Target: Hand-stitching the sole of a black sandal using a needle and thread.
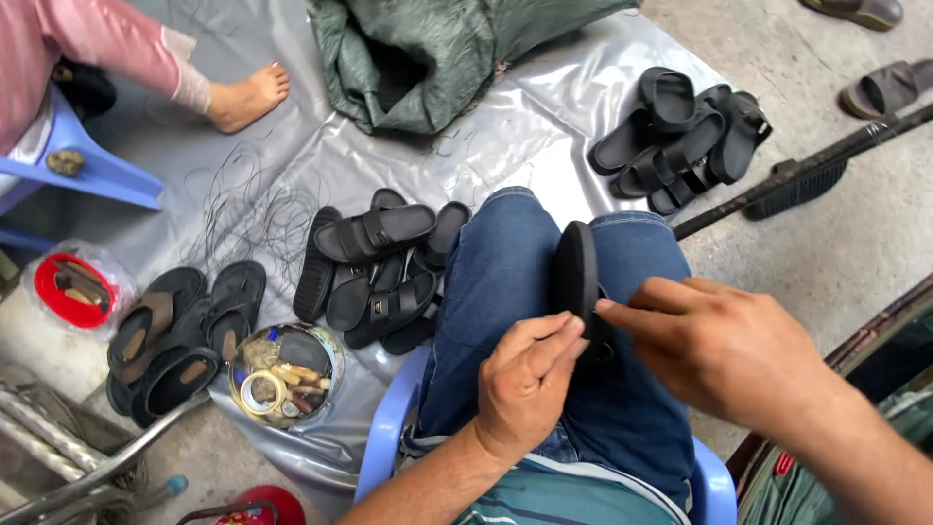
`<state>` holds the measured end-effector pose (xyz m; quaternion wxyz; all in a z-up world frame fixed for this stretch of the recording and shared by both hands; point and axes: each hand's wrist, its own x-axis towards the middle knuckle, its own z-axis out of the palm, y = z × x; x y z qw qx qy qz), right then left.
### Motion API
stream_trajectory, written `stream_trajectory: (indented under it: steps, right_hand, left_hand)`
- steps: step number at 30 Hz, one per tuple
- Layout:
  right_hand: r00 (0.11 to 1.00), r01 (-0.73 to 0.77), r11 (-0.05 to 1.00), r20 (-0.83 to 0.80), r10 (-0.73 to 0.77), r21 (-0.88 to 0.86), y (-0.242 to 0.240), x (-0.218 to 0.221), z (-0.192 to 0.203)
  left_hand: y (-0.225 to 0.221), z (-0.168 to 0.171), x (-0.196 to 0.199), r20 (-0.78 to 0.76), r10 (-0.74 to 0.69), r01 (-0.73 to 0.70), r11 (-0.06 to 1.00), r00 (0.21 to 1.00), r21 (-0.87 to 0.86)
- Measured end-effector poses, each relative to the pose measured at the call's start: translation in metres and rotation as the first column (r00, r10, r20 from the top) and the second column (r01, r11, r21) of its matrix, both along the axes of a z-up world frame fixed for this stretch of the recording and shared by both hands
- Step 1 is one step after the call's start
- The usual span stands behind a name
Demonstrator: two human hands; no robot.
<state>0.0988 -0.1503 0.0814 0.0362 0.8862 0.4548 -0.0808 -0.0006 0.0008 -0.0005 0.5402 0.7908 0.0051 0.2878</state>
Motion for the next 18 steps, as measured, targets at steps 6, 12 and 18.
stream_trajectory:
  steps: [6, 12, 18]
  right_hand:
    - [0.984, -0.008, 0.927, -0.163, 0.074, 0.376, -0.011, 0.007, -0.016]
    - [0.998, -0.046, 0.936, 0.054, 0.029, 0.35, 0.006, 0.001, -0.004]
    - [0.998, 0.045, 0.939, 0.025, -0.057, 0.341, -0.001, -0.007, -0.004]
  left_hand:
    - [-0.003, -0.005, 0.0, 0.017, -0.048, 0.05, 0.995, 0.999, -0.088]
    - [0.006, 0.002, 0.001, -0.023, -0.077, 0.077, 0.997, 0.997, -0.028]
    - [0.071, 0.018, 0.002, -0.646, -0.233, 0.363, 0.929, 0.727, 0.074]
